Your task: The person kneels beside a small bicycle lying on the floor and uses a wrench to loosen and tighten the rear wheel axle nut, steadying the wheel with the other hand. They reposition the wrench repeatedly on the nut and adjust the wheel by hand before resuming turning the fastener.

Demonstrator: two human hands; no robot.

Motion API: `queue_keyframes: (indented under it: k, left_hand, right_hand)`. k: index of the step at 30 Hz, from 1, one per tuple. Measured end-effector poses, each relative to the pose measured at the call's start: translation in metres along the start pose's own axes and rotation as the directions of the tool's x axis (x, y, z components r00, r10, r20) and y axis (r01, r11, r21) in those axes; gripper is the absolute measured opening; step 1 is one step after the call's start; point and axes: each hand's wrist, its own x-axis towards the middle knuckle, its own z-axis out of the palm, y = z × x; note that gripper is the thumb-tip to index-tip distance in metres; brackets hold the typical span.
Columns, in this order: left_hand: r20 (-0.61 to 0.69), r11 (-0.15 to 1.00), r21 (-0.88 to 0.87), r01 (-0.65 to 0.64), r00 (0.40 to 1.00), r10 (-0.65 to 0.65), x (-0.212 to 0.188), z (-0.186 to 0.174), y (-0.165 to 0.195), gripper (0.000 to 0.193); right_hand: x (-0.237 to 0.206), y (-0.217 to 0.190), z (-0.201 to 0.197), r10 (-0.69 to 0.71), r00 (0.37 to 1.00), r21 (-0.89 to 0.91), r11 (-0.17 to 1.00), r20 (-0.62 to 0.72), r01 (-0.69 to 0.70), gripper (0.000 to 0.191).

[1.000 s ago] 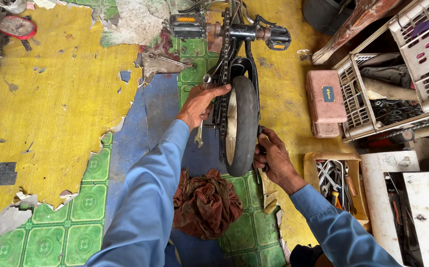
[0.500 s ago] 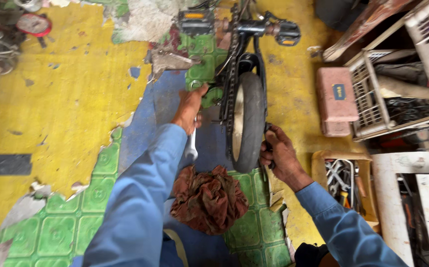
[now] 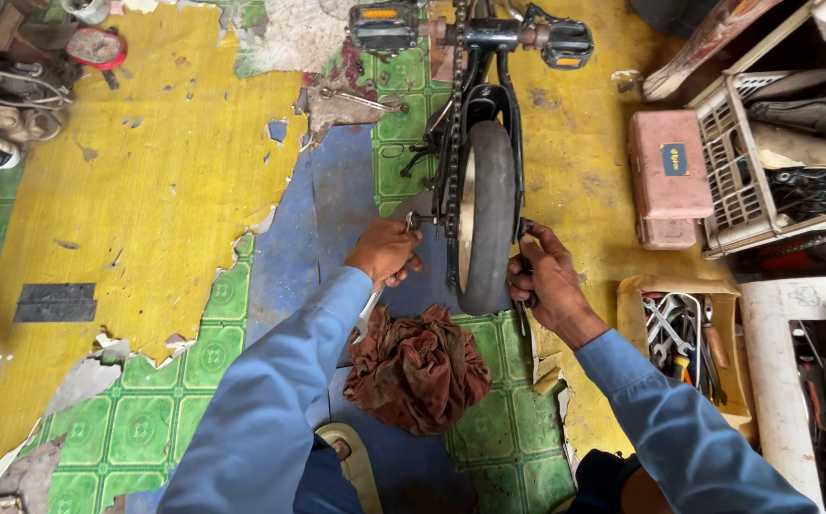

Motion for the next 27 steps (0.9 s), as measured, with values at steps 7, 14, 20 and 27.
queue_keyframes:
  k: [7,14,20,27]
  left_hand:
    - [0.002,0.965,0.255,-0.055,0.998,0.056,-0.003,0.017,0.010,0.033]
    - [0.132,0.992,-0.120,0.038,0.991,-0.022,-0.005,0.012,0.018,0.023]
    - [0.081,0.997,0.053,0.047,0.995,-0.051,-0.008,0.015,0.019,0.028]
    - [0.031,0.974,0.221,-0.051,0.999,0.045,-0.005,0.030,0.009,0.034]
  right_hand:
    - [-0.003,-0.002,0.001,0.011,1.000,0.017,1.000,0.008,-0.011,0.028]
    - [-0.006,-0.003,0.003,0.006,1.000,0.021,1.000,0.013,-0.006,0.028]
    - [-0.006,-0.002,0.002,0.006,1.000,0.009,1.000,0.002,-0.006,0.029]
    - [-0.002,0.000,0.000,-0.002,1.000,0.007,1.000,0.003,0.002,0.030]
